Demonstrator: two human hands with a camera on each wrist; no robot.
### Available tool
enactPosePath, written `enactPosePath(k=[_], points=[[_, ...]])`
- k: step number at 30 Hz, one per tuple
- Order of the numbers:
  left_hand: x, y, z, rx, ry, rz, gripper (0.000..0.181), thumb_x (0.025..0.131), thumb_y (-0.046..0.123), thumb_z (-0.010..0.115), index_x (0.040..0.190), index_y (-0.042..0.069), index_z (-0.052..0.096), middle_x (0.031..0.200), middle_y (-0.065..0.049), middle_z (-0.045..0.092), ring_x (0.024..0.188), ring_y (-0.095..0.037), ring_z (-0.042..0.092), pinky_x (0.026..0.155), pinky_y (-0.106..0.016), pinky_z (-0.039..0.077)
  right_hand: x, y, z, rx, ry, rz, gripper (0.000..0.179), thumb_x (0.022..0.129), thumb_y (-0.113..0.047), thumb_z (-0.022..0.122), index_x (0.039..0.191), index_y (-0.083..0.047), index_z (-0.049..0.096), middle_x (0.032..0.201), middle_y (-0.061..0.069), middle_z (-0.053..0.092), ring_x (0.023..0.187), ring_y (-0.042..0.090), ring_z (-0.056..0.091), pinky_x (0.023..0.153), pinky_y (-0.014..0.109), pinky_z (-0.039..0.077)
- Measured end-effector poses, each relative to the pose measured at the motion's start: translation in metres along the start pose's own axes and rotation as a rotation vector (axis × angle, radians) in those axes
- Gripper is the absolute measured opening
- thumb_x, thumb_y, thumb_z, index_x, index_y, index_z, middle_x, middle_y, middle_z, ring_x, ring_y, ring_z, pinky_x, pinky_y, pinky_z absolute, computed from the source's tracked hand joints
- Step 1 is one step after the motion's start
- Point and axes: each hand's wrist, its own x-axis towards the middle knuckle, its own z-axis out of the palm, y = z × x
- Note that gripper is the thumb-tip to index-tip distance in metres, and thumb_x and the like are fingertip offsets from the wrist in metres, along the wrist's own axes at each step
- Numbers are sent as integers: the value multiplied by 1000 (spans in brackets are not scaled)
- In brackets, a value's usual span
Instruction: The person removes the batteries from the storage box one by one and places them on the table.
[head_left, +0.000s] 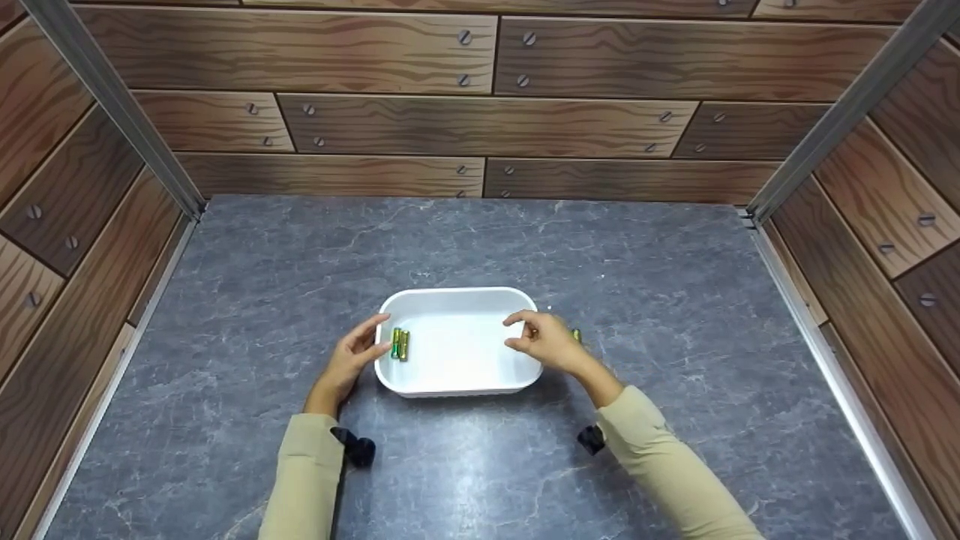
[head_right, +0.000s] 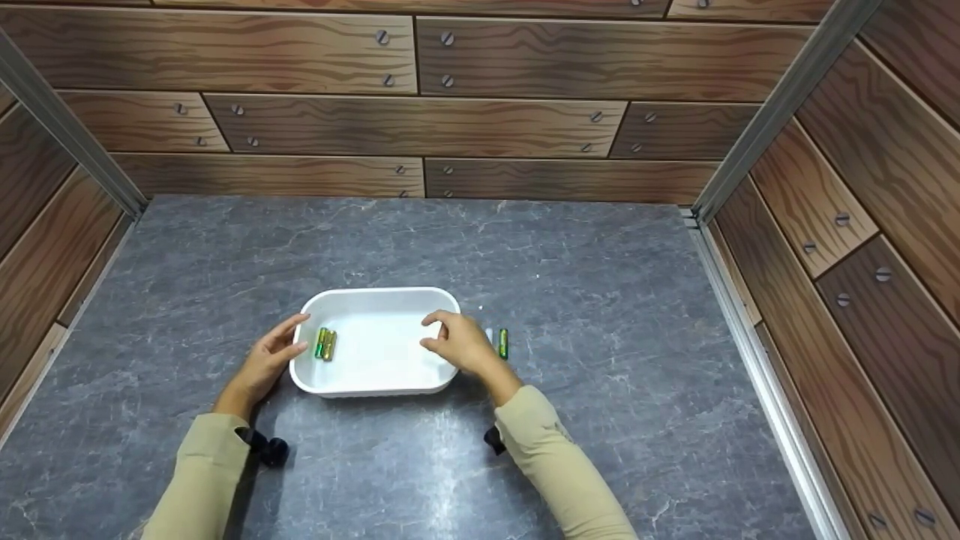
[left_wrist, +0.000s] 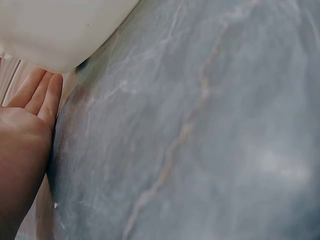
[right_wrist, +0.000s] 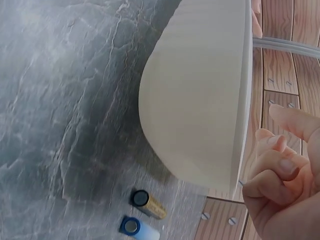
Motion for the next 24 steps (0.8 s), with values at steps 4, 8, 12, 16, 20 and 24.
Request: enactPosePath(k=[4, 8, 12, 16, 20, 24], points=[[1, -1, 0, -6, -2, 5, 57, 87, -6, 62, 140, -7, 42, 150, -24, 40, 143, -35, 35, 97, -7, 41, 3, -4, 6, 2, -13, 3, 31, 85, -10, 70, 113, 2, 65, 65, 6, 56, 52, 4, 40, 50, 16, 33], [1, -1, 0, -6, -6, 9, 57, 87, -6, 62, 140, -7, 42, 150, -25, 40, 143, -36, 35, 98, -8, 41, 5, -8, 14, -7, -35, -13, 30, 85, -9, 71, 111, 3, 65, 65, 7, 56, 52, 3, 40, 50, 16, 34], [1, -1, 0, -2, -2, 11, 57, 87, -6, 62, 140, -7, 42, 150, -25, 40, 143, -35, 35, 98, -7, 40, 5, -11, 22, -36, -51, -39, 28, 85, -10, 71, 110, 3, 66, 65, 9, 57, 54, 3, 40, 51, 15, 34], [1, -1, 0, -6, 2, 12, 56, 87, -7, 61, 140, -8, 42, 150, -25, 41, 143, -36, 35, 98, -7, 40, 7, -13, 30, -42, -76, -39, 29, 85, -10, 70, 110, 2, 66, 65, 9, 57, 54, 4, 40, 52, 15, 33], [0, -1, 1, 2, 3, 11, 57, 86, -5, 63, 140, -7, 43, 150, -25, 40, 144, -35, 35, 98, -7, 40, 9, -15, 38, -41, -106, -26, 29, 86, -11, 70, 112, 2, 65, 67, 7, 56, 55, 5, 41, 52, 15, 33], [-1, 0, 1, 8, -2, 10, 58, 85, -3, 67, 138, -6, 46, 150, -23, 41, 144, -34, 35, 100, -8, 40, 11, -19, 45, -36, -121, -35, 29, 86, -11, 70, 111, 2, 65, 66, 7, 56, 55, 5, 40, 53, 15, 33]])
